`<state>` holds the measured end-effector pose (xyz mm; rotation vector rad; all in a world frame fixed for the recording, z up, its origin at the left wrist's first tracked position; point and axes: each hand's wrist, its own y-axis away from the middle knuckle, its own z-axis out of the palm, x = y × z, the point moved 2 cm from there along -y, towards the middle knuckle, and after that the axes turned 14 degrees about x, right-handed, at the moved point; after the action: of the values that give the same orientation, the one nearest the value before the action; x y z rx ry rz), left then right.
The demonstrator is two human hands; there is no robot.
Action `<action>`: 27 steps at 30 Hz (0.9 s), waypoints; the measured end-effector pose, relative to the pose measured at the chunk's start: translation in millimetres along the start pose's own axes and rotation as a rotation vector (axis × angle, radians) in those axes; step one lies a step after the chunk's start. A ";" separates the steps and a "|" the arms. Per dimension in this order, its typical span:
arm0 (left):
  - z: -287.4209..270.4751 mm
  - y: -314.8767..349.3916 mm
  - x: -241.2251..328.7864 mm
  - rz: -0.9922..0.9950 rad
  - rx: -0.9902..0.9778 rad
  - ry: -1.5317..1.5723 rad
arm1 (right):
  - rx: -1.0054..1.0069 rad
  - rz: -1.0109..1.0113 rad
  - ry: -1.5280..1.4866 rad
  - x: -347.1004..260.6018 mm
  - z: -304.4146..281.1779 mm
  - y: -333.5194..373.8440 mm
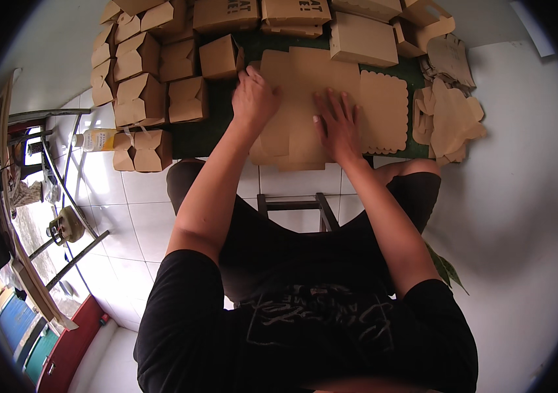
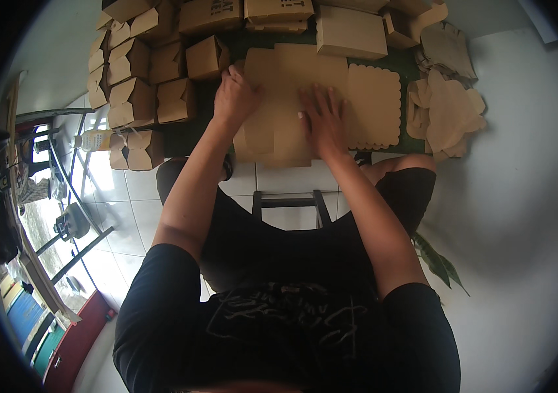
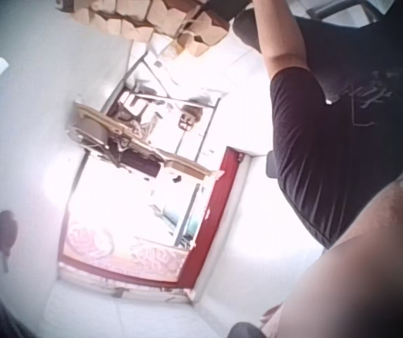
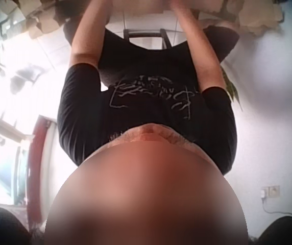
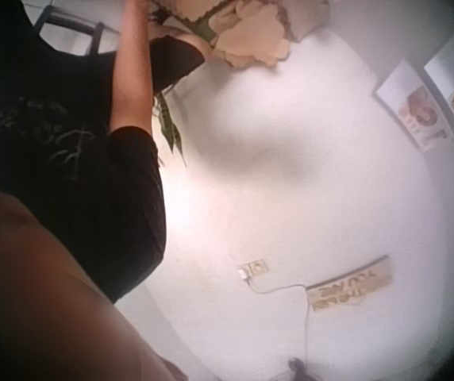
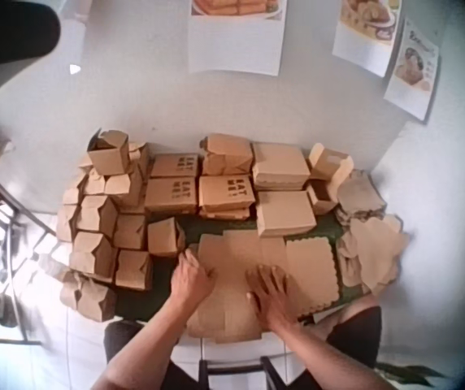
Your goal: The person assembles flat cardboard pieces into small boxes by folding and interlocking the flaps. They handle multiple flat pieces, fold them into shape, and place the finished boxes on the table.
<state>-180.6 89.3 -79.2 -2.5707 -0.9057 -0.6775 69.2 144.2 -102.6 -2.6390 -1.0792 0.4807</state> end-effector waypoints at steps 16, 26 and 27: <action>18.3 18.9 12.4 -0.232 -0.051 0.544 | -0.007 -0.107 0.022 -17.3 29.3 -30.3; 21.2 14.8 32.6 -0.637 -0.446 1.354 | -0.024 -0.099 0.030 -17.3 29.2 -30.6; 21.3 16.5 34.2 -0.635 -0.435 1.409 | -0.020 -0.100 0.030 -17.4 29.1 -30.7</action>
<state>-139.5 103.5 -81.1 -1.2589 -0.9816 -2.5357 26.8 156.2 -114.9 -2.5856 -1.2057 0.4107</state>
